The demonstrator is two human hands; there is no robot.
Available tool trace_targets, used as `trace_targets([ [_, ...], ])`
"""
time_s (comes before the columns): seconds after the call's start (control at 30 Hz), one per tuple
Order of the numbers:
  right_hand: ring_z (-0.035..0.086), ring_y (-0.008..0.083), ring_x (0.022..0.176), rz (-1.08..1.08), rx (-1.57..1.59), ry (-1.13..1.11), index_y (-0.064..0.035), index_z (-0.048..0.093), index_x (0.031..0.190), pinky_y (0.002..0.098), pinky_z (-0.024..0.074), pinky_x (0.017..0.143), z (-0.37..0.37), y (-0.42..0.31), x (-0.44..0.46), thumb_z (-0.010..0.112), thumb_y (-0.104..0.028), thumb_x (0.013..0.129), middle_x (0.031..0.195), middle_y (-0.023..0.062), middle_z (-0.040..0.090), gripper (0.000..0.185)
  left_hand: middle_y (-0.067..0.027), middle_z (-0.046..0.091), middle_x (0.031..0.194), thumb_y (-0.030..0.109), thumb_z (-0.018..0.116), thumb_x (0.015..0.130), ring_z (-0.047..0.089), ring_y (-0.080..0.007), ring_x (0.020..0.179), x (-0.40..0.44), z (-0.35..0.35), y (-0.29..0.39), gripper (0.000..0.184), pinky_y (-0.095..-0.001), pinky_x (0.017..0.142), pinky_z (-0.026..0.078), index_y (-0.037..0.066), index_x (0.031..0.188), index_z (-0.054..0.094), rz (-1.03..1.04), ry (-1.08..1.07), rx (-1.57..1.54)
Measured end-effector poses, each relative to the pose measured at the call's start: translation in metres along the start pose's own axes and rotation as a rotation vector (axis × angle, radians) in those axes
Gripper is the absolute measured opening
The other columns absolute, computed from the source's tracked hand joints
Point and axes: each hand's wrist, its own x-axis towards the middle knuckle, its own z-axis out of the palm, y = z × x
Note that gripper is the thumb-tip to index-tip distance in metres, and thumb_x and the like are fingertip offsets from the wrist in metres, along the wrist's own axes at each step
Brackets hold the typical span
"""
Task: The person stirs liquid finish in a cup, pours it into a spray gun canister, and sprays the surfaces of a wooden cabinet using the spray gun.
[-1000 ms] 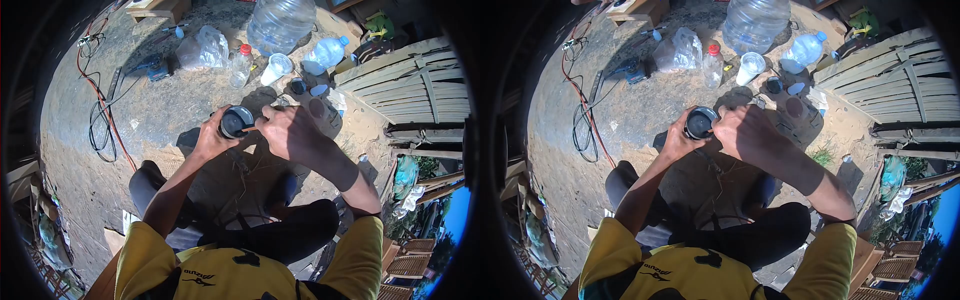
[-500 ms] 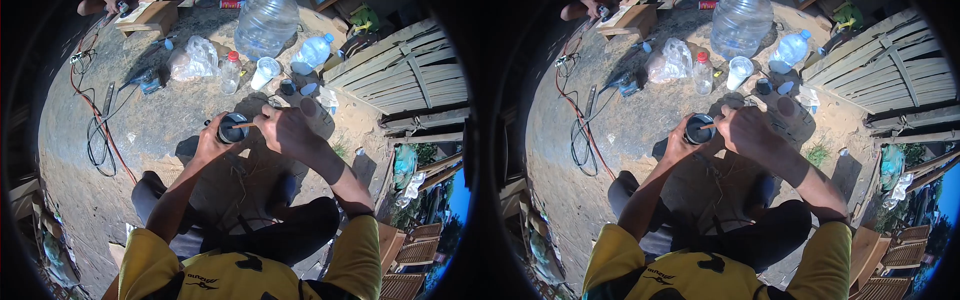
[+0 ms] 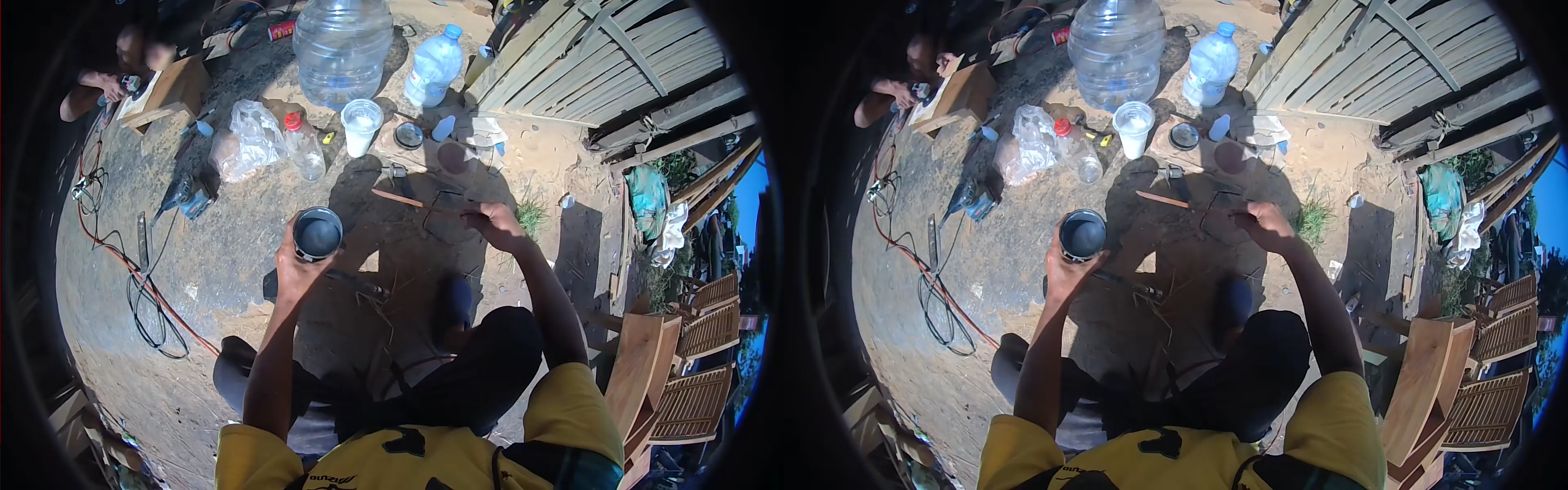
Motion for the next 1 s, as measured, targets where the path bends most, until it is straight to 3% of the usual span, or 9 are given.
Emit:
trace_targets([
  [0.1,0.079,0.0224,0.086,0.135,0.152,0.185,0.0003,0.074,0.124,0.0346,0.0604,0.073,0.026,0.086,-0.019,0.07,-0.01,0.096,0.102,0.0171,0.078,0.03,-0.0099,0.072,0.126,0.002,0.094,0.072,0.07,-0.0179,0.114,-0.002,0.0,-0.008,0.083,-0.0356,0.103,0.058,0.005,0.144,0.054,-0.064,-0.029,-0.075],
  [0.2,0.078,0.0188,0.082,0.603,0.423,0.5,0.0036,0.073,0.123,0.0306,0.0591,0.066,0.043,0.123,-0.018,0.065,-0.012,0.1,0.098,0.015,0.078,0.029,-0.0075,0.065,0.132,-0.012,0.087,0.072,0.068,-0.0173,0.113,-0.005,-0.004,-0.019,0.087,-0.0359,0.094,0.063,0.005,0.148,0.049,-0.12,-0.056,-0.298],
  [0.33,0.078,0.0255,0.081,0.666,0.367,0.645,0.0029,0.074,0.122,0.0369,0.0605,0.07,0.066,0.151,0.035,0.068,-0.016,0.098,0.098,0.0174,0.077,0.031,-0.0078,0.065,0.13,-0.014,0.087,0.069,0.068,-0.0176,0.112,-0.013,-0.006,-0.009,0.089,-0.0352,0.091,0.064,0.005,0.147,0.049,-0.139,0.015,-0.259],
  [0.43,0.077,0.0305,0.079,0.555,0.026,0.687,-0.0003,0.075,0.12,0.0425,0.0607,0.074,0.077,0.166,0.072,0.066,-0.015,0.1,0.099,0.0188,0.076,0.026,-0.0077,0.065,0.129,-0.013,0.088,0.069,0.068,-0.0182,0.112,-0.016,-0.009,0.0,0.089,-0.0349,0.09,0.064,0.004,0.147,0.049,-0.13,0.013,-0.279],
  [0.5,0.074,0.0424,0.09,0.527,-0.01,0.626,-0.0007,0.071,0.122,0.0551,0.0573,0.081,0.074,0.153,0.087,0.072,-0.027,0.094,0.105,0.0218,0.073,0.038,-0.0081,0.065,0.128,-0.012,0.087,0.069,0.069,-0.0178,0.11,-0.017,-0.009,0.005,0.088,-0.0345,0.091,0.063,0.003,0.146,0.049,-0.167,0.042,-0.368],
  [0.63,0.069,0.0407,0.106,0.477,-0.428,0.592,-0.0041,0.064,0.131,0.0556,0.0556,0.088,0.06,0.095,0.108,0.077,-0.029,0.092,0.117,0.0192,0.068,0.048,-0.0085,0.066,0.126,-0.011,0.089,0.068,0.069,-0.0171,0.109,-0.017,-0.012,0.018,0.087,-0.0346,0.094,0.062,0.002,0.145,0.05,-0.089,0.076,-0.187],
  [0.7,0.06,0.0401,0.122,-0.134,-0.554,0.415,-0.0073,0.057,0.142,0.0533,0.0524,0.096,0.05,0.073,0.141,0.083,-0.031,0.086,0.13,0.0174,0.061,0.066,-0.0084,0.067,0.125,-0.01,0.09,0.068,0.069,-0.0168,0.109,-0.019,-0.013,0.032,0.087,-0.0347,0.095,0.062,0.002,0.145,0.051,-0.093,0.107,-0.173],
  [0.87,0.052,0.0435,0.136,-0.12,-0.724,-0.073,-0.0096,0.039,0.159,0.0524,0.0495,0.111,0.053,0.057,0.247,0.07,-0.002,0.077,0.148,0.0263,0.049,0.088,-0.01,0.07,0.125,0.001,0.096,0.066,0.068,-0.0172,0.113,-0.022,-0.026,0.051,0.089,-0.0355,0.101,0.058,0.0,0.144,0.051,-0.097,0.132,-0.109],
  [1.0,0.058,0.045,0.13,0.132,-0.701,-0.375,-0.0089,0.04,0.157,0.0529,0.0571,0.099,0.047,0.053,0.277,0.073,-0.006,0.079,0.145,0.0299,0.05,0.084,-0.0116,0.07,0.127,0.009,0.098,0.064,0.068,-0.019,0.116,-0.03,-0.036,0.085,0.093,-0.0366,0.104,0.056,-0.001,0.144,0.051,-0.149,0.227,-0.01],
])
